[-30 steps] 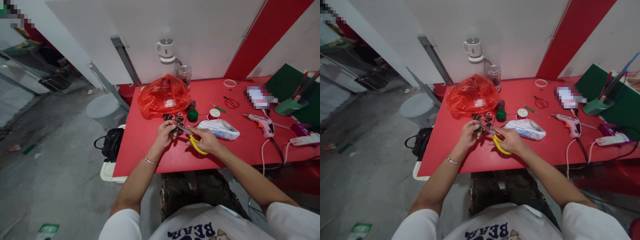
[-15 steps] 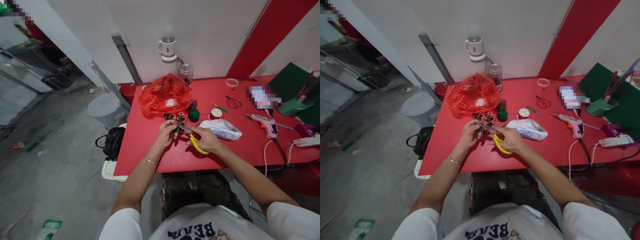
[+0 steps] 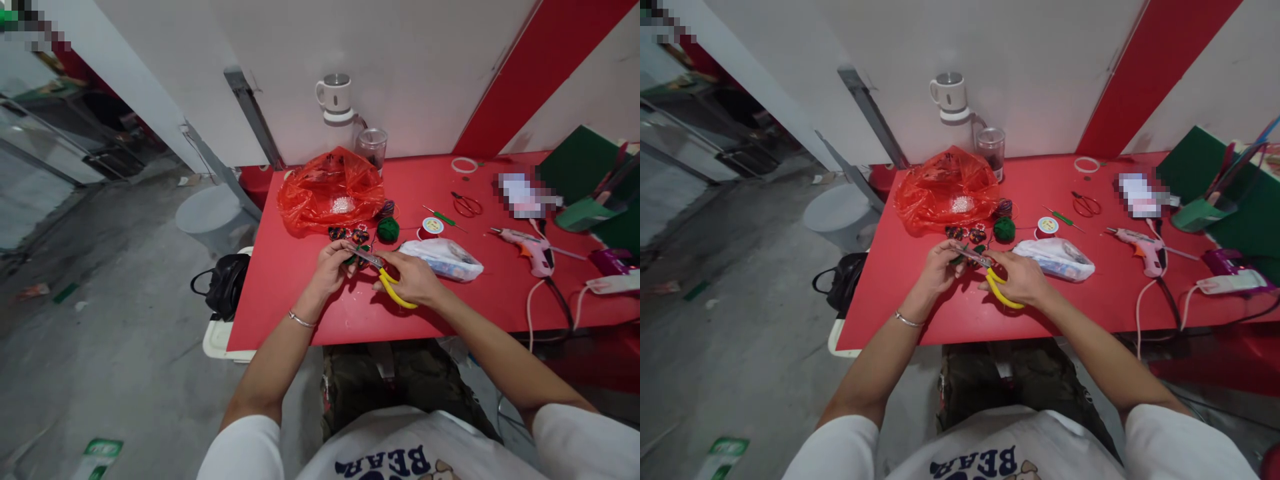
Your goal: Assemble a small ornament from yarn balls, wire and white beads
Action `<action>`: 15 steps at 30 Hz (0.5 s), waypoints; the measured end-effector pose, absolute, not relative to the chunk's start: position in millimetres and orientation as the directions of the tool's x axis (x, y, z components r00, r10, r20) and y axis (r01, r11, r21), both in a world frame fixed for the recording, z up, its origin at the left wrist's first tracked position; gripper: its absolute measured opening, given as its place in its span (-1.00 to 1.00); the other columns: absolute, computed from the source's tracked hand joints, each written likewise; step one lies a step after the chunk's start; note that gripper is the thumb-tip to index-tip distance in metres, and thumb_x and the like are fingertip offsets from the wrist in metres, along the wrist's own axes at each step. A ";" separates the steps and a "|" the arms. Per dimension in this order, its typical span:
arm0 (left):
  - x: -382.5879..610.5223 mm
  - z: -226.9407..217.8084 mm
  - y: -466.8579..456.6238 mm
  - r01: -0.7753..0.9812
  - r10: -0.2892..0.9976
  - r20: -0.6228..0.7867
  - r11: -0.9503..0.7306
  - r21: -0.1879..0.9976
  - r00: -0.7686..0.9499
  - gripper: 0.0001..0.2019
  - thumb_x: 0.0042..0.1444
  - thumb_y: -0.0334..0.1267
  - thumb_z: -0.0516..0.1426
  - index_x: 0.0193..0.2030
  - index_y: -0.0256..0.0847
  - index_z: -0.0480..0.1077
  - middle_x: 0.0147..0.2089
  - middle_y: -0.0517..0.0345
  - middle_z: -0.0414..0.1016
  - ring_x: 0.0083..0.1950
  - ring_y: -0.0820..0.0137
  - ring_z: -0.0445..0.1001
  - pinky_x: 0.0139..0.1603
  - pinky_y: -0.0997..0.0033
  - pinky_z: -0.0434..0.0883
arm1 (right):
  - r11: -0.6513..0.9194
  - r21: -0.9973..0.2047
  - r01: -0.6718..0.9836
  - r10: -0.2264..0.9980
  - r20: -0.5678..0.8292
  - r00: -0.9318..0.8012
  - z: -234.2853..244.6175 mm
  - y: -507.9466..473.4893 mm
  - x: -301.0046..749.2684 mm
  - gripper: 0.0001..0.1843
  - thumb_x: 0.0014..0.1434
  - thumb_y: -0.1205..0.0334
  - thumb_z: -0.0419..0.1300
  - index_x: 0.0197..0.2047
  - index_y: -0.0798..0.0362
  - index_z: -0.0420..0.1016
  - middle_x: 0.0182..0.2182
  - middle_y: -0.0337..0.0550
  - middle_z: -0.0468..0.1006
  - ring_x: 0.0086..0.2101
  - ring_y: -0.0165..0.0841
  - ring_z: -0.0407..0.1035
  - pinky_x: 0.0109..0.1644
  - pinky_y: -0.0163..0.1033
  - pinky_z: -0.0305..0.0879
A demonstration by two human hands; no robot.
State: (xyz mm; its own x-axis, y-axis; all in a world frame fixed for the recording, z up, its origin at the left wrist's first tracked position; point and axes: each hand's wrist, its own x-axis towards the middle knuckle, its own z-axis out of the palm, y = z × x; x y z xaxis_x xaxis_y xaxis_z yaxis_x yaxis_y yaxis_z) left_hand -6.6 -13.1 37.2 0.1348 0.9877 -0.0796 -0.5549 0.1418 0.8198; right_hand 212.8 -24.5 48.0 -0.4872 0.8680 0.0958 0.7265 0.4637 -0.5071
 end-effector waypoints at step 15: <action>-7.1 36.6 -12.3 -0.541 0.988 -0.094 0.146 0.828 0.122 -0.64 -0.17 -0.18 0.45 -0.35 -0.21 0.38 -0.58 0.30 0.42 -0.68 0.55 0.30 -0.69 0.56 0.19 | 0.467 -0.477 0.745 0.868 0.087 -0.488 53.1 -26.1 210.6 -0.19 0.21 -0.27 0.36 0.40 -0.02 0.47 0.08 0.06 0.70 -0.05 -0.03 0.60 -0.04 -0.10 0.40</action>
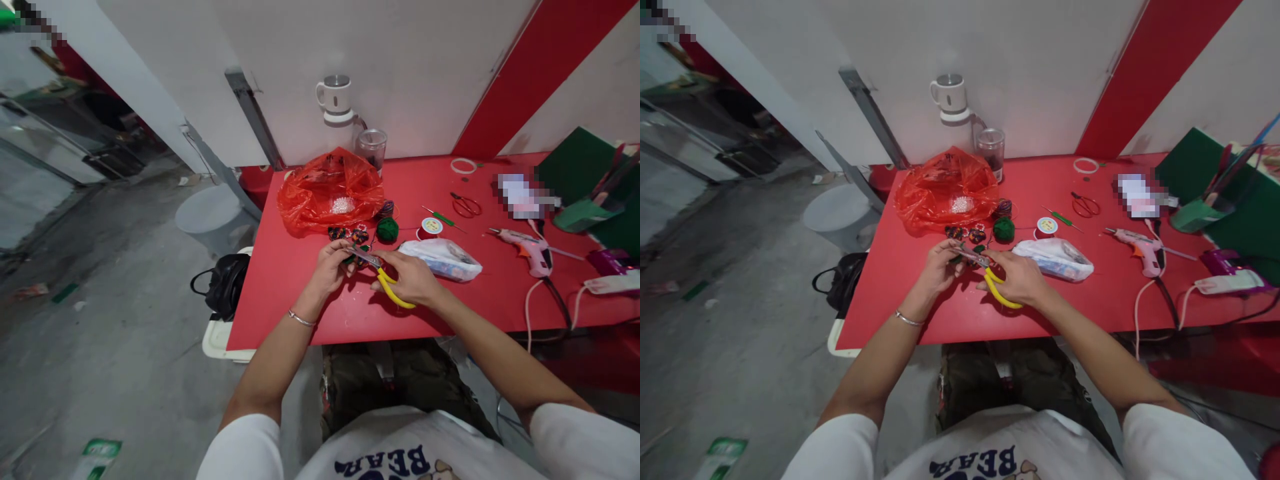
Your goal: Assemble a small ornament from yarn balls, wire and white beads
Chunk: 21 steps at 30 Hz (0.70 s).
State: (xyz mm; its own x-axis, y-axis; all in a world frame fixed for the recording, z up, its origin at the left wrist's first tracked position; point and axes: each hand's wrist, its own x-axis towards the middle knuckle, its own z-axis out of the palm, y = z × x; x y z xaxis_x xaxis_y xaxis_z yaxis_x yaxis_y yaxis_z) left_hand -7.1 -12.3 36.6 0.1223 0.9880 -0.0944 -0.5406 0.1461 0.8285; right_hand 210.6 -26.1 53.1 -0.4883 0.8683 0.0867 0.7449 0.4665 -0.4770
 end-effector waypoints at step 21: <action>-2.2 25.7 -8.9 -0.379 0.989 -0.109 0.139 0.915 0.099 -0.52 -0.21 0.04 0.55 -0.25 -0.23 0.61 -0.66 0.34 0.40 -0.71 0.62 0.22 -0.71 0.62 0.09 | 0.021 -0.346 0.938 0.976 0.211 0.055 78.9 -6.9 305.0 -0.28 0.20 -0.32 0.26 0.31 -0.15 0.58 -0.09 -0.04 0.73 -0.17 -0.07 0.59 -0.25 -0.14 0.34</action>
